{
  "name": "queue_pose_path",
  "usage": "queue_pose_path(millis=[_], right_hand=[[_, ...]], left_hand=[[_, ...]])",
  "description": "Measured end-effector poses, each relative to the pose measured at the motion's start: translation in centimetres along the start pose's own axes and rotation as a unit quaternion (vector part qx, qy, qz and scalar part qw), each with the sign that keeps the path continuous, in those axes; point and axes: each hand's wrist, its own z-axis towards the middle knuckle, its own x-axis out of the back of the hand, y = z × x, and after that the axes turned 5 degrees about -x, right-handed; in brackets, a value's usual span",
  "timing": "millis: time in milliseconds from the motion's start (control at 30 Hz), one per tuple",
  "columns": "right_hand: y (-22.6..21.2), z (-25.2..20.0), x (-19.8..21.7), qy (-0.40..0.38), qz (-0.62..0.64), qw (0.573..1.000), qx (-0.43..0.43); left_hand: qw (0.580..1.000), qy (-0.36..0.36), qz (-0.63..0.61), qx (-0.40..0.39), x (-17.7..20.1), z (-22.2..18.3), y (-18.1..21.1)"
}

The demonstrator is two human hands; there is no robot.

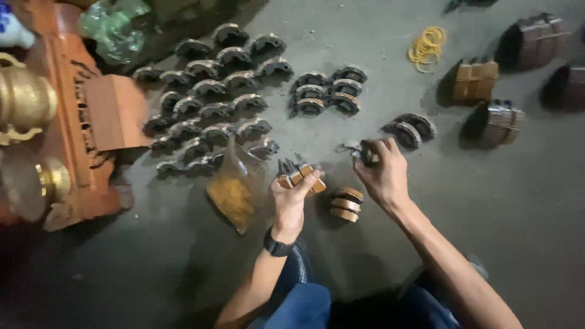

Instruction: The recorder is sorting motorcycle brake shoe components on a concrete floor and securing them in stacks using rubber bands.

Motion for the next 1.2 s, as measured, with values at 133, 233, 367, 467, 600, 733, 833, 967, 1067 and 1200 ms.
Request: queue_pose_path(millis=[133,233,367,467,600,733,833,967,1067,1200], right_hand=[[-6.8,-2.2,4.2,0.018,0.188,0.981,0.039],[-8.9,-3.2,5.0,-0.015,0.315,0.947,0.056],[-9.8,-4.0,5.4,-0.037,0.464,0.883,0.066],[-9.9,-4.1,6.1,-0.033,0.486,0.869,0.085],[-9.6,-3.9,6.5,-0.009,0.385,0.915,0.119],[-5.9,-2.5,4.4,0.039,0.251,0.96,0.122],[-0.3,-1.3,1.3,0.082,0.119,0.982,0.12],[4.2,0.1,0.8,0.082,-0.079,0.985,0.128],[4.6,2.3,2.8,0.109,-0.104,0.98,0.129],[7.2,8.2,6.0,0.14,-0.035,0.984,0.102]], left_hand=[[0.998,0.033,-0.005,-0.045,0.3,-1.1,2.5],[0.996,0.032,-0.068,-0.047,-0.1,-2.4,5.4],[0.988,-0.023,-0.134,-0.08,0.5,-3.7,6.9],[0.984,-0.057,-0.135,-0.1,1.6,-4.0,6.2],[0.988,-0.06,-0.1,-0.097,1.4,-4.1,6.3],[0.995,-0.032,-0.065,-0.066,0.4,-2.6,5.1],[0.992,-0.013,-0.121,-0.013,1.0,-1.2,3.2],[0.961,-0.05,-0.245,0.118,1.2,-0.6,1.3],[0.947,-0.08,-0.268,0.157,1.4,0.1,-0.4],[0.95,-0.163,-0.231,0.134,-1.4,2.4,1.3]])
